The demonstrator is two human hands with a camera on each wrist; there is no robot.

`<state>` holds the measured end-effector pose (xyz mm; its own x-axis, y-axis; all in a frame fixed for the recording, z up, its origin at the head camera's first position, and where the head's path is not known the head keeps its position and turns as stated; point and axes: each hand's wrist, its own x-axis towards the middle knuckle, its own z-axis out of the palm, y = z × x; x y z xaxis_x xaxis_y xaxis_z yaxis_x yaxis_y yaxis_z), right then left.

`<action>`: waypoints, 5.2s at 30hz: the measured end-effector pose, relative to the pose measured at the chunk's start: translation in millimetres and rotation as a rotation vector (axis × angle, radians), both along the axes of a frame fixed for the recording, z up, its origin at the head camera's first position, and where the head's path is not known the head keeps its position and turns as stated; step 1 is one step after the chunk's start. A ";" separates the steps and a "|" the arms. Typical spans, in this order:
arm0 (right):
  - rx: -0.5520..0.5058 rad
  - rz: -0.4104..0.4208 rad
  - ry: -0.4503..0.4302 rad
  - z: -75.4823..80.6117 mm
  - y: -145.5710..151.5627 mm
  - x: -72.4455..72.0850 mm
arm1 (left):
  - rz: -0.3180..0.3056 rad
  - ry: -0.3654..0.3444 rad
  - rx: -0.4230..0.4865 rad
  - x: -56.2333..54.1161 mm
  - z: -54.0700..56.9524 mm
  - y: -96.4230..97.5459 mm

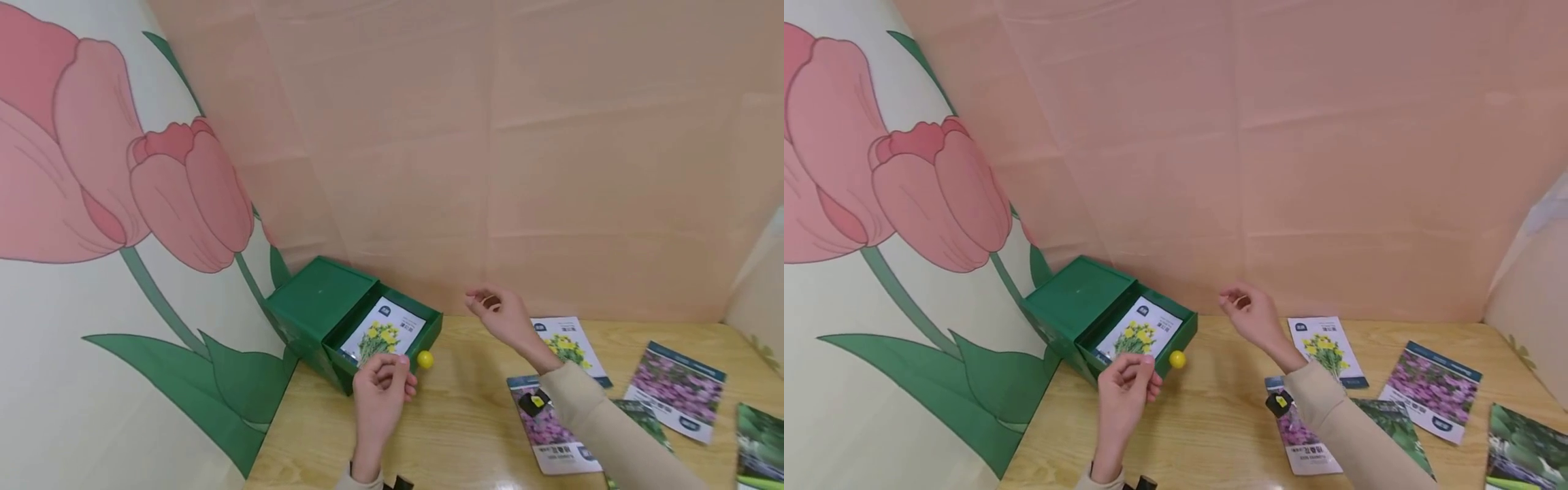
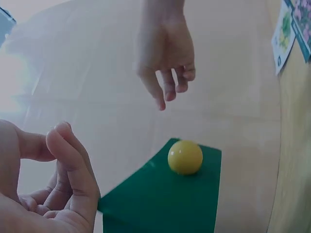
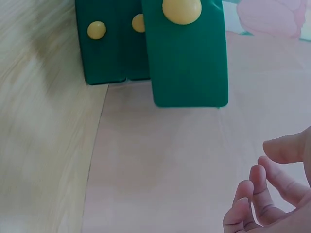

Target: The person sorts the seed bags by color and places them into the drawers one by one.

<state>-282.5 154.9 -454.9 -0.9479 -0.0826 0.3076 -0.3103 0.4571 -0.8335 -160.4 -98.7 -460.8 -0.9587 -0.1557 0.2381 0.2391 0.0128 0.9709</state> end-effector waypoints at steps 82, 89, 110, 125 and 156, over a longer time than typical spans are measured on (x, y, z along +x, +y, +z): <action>0.411 -0.281 -0.389 -149.4 197.0 28.4 | -0.316 -0.200 -0.365 -78.9 -86.6 138.3; 0.285 -0.303 -0.449 -150.5 199.5 28.8 | -0.301 -0.227 -0.441 -83.7 -89.7 139.5; 0.115 -0.526 -0.420 -148.9 221.4 45.1 | -0.358 -0.260 -0.518 -102.5 -112.2 156.8; -0.010 -0.548 -0.511 -133.0 244.3 53.7 | -0.401 -0.260 -0.470 -103.6 -99.2 162.1; -0.023 -0.376 -0.552 -120.2 234.9 89.1 | -0.388 -0.235 -0.436 -108.8 -92.9 173.7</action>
<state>-193.4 389.8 -575.1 -0.9299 0.2847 -0.2329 0.3412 0.4310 -0.8354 -269.2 75.0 -553.8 -0.9603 0.2782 -0.0225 0.0869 0.3748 0.9230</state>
